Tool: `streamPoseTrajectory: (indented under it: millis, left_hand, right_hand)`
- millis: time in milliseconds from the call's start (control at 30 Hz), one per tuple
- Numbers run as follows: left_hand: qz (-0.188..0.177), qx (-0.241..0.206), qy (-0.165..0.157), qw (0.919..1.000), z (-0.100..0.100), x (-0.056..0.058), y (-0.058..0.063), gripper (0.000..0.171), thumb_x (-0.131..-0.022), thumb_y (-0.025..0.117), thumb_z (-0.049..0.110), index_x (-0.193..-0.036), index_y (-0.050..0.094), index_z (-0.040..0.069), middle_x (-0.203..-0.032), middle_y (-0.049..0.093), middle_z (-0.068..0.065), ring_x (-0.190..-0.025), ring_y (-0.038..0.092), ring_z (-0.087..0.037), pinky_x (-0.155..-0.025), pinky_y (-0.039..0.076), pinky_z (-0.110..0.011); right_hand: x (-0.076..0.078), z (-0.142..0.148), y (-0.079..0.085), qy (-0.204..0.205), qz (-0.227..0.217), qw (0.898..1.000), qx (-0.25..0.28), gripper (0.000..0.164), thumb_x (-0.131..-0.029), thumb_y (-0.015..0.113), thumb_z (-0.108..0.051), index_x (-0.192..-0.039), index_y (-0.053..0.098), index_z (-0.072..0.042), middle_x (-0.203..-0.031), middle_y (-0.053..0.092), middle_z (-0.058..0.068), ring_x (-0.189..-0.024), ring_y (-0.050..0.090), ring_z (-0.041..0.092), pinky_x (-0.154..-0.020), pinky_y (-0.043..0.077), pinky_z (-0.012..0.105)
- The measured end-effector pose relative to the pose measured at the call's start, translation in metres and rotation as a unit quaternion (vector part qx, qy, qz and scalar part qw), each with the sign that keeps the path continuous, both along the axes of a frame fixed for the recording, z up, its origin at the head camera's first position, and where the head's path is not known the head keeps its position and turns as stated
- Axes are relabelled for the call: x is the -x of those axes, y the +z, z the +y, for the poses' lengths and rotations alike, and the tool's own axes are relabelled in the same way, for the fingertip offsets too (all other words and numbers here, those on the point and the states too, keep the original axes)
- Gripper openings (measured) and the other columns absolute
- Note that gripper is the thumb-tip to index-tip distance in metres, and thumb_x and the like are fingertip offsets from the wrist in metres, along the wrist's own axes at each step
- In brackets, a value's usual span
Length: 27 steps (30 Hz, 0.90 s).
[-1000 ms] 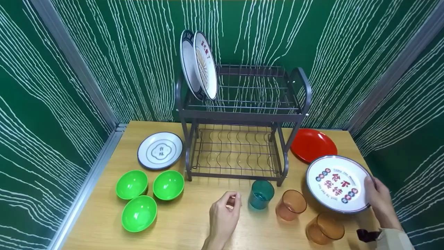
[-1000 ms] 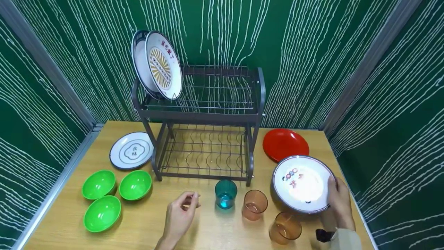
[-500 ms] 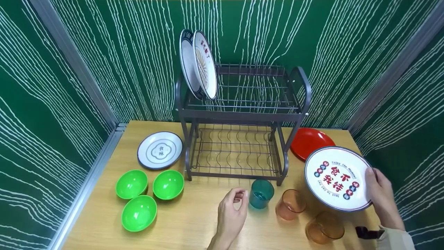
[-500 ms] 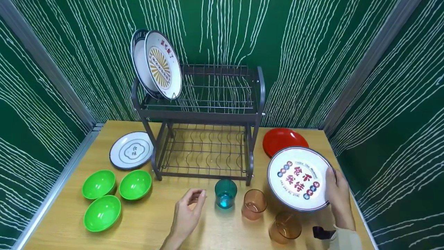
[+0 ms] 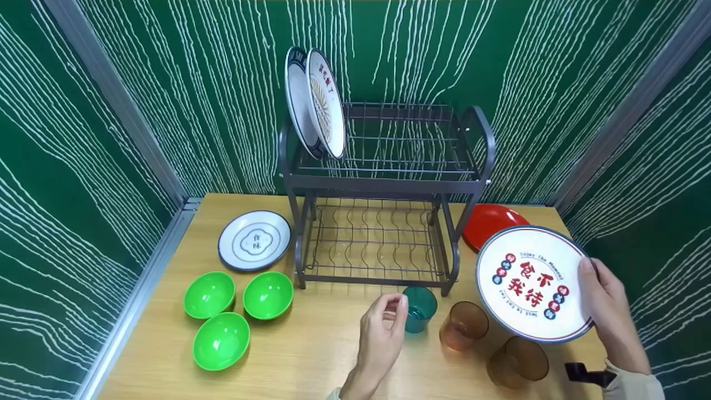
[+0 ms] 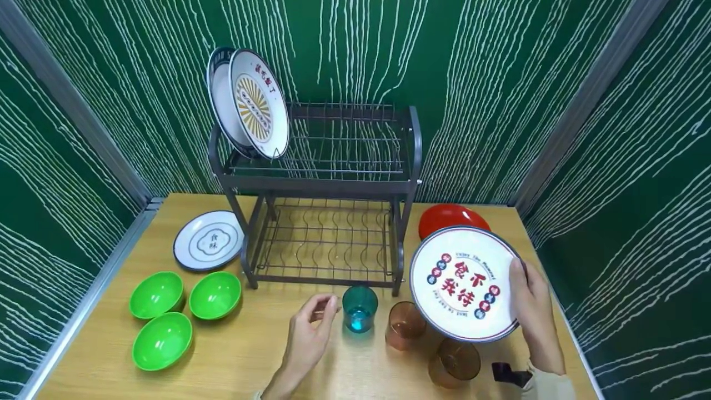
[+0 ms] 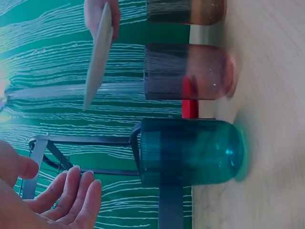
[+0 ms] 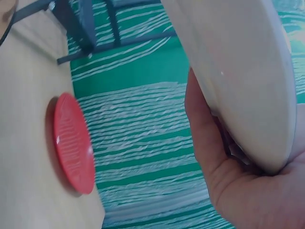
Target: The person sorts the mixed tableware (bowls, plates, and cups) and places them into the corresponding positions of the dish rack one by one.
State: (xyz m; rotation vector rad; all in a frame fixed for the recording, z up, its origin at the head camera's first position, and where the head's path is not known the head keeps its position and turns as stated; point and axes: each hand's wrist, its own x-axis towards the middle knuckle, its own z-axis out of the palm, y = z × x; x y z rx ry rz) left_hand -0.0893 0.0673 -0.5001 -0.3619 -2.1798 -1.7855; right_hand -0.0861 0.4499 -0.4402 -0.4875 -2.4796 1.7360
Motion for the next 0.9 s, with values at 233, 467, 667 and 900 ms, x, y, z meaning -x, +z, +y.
streamPoseTrajectory:
  millis: [233, 467, 667, 900]
  left_hand:
    - [0.013, -0.03, -0.015, 0.9993, 0.007, 0.0, 0.008, 0.021, -0.098, 0.053, 0.027, -0.102, 0.065, 0.01, -0.086, 0.065, 0.002, -0.075, 0.061, -0.006, -0.064, 0.054, -0.021]
    - [0.005, -0.025, -0.041, 0.9988, 0.012, 0.0, 0.017, 0.023, -0.1, 0.049, 0.029, -0.108, 0.063, 0.014, -0.093, 0.066, -0.001, -0.083, 0.061, -0.006, -0.068, 0.054, -0.022]
    - [-0.004, -0.028, -0.076, 0.9967, 0.015, -0.001, 0.025, 0.029, -0.102, 0.043, 0.026, -0.123, 0.058, 0.015, -0.1, 0.067, 0.0, -0.092, 0.061, -0.011, -0.076, 0.053, -0.026]
    - [-0.01, -0.041, -0.139, 0.9894, 0.015, -0.005, 0.035, 0.037, -0.102, 0.038, 0.025, -0.136, 0.049, 0.013, -0.108, 0.065, 0.004, -0.095, 0.06, -0.009, -0.076, 0.053, -0.027]
  right_hand:
    - [-0.001, -0.023, 0.014, 0.025, 0.038, 0.999, -0.012, 0.044, -0.096, 0.035, -0.053, -0.128, 0.043, -0.023, -0.085, 0.062, 0.008, -0.069, 0.067, 0.027, -0.058, 0.055, 0.027]
    - [-0.004, -0.048, 0.022, 0.046, 0.069, 0.995, -0.051, 0.047, -0.098, 0.033, -0.051, -0.133, 0.042, -0.02, -0.086, 0.06, 0.009, -0.068, 0.066, 0.027, -0.057, 0.056, 0.028]
    - [-0.004, -0.071, 0.026, 0.066, 0.093, 0.993, -0.04, 0.051, -0.101, 0.035, -0.044, -0.142, 0.037, -0.014, -0.089, 0.06, 0.01, -0.07, 0.065, 0.024, -0.061, 0.055, 0.025]
    - [-0.004, -0.098, 0.028, 0.099, 0.132, 0.986, -0.03, 0.043, -0.103, 0.036, -0.034, -0.138, 0.041, -0.01, -0.094, 0.059, 0.011, -0.074, 0.062, 0.024, -0.066, 0.057, 0.027]
